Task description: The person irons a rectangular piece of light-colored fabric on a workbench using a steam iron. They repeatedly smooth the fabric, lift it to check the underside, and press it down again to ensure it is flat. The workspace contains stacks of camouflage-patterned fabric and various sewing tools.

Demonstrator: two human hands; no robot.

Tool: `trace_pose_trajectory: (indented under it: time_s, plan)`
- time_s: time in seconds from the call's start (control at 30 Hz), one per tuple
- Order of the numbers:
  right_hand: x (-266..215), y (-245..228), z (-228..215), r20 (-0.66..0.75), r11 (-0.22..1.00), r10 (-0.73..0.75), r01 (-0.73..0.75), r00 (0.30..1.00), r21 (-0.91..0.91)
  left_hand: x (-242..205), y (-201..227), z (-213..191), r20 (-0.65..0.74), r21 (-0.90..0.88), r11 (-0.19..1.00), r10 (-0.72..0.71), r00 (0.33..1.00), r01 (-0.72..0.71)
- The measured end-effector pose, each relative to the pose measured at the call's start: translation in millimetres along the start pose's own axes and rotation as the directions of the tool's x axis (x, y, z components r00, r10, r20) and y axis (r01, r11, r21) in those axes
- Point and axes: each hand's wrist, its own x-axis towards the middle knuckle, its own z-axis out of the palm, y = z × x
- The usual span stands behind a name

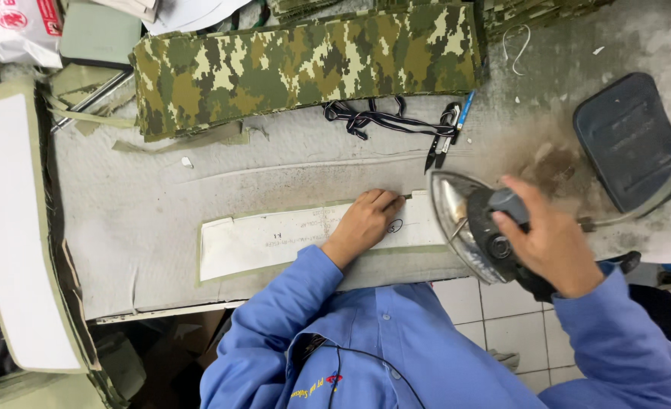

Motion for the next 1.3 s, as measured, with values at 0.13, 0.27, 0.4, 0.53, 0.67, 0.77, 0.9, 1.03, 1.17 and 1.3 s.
trace_pose_trajectory:
  time_s: [0.13,0.27,0.4,0.53,0.67,0.77,0.9,1.03,1.17,1.3]
  plan:
    - [3.2,-30.8,24.7,0.191,0.969,-0.063,0.106,0.979,-0.221,-8.8,-7.7,-8.5,-0.011,-0.007,1.000,-0.001,1.000,0.001]
    - [17.9,-49.6,30.4,0.197,0.905,-0.259,0.308,0.946,-0.294,-28.0,-22.3,-27.3,0.058,-0.011,1.000,-0.012,0.998,0.013]
    - [27.9,-69.8,36.1,0.284,0.888,-0.284,0.363,0.916,-0.283,-49.5,-37.3,-47.5,0.044,-0.040,0.999,-0.012,0.999,0.013]
    - [35.1,-93.9,48.7,0.337,0.871,-0.314,0.411,0.887,-0.269,-72.7,-51.8,-72.7,0.062,-0.034,0.999,-0.026,0.998,0.028]
    - [43.2,-124.0,63.7,0.366,0.846,-0.363,0.468,0.857,-0.256,-97.7,-67.0,-100.7,0.051,-0.037,0.999,-0.031,0.998,0.033]
    - [50.3,-153.2,71.4,0.406,0.810,-0.400,0.524,0.822,-0.263,-112.2,-77.3,-121.1,0.022,-0.039,0.999,-0.031,0.999,0.032]
    - [58.5,-181.6,85.8,0.438,0.800,-0.444,0.566,0.782,-0.199,-131.8,-88.3,-136.5,0.025,-0.031,0.997,-0.066,0.998,0.066]
    - [61.7,-195.6,89.2,0.474,0.788,-0.443,0.582,0.761,-0.198,-143.1,-98.5,-148.6,0.032,0.025,0.997,-0.074,0.997,0.073]
    - [62.1,-197.7,90.0,0.467,0.776,-0.446,0.590,0.764,-0.224,-145.5,-106.1,-165.2,-0.073,0.071,0.982,-0.170,0.983,0.175]
    - [64.5,-199.4,93.5,0.493,0.770,-0.428,0.592,0.757,-0.240,-148.5,-109.5,-162.0,-0.126,0.021,0.978,-0.204,0.971,0.208]
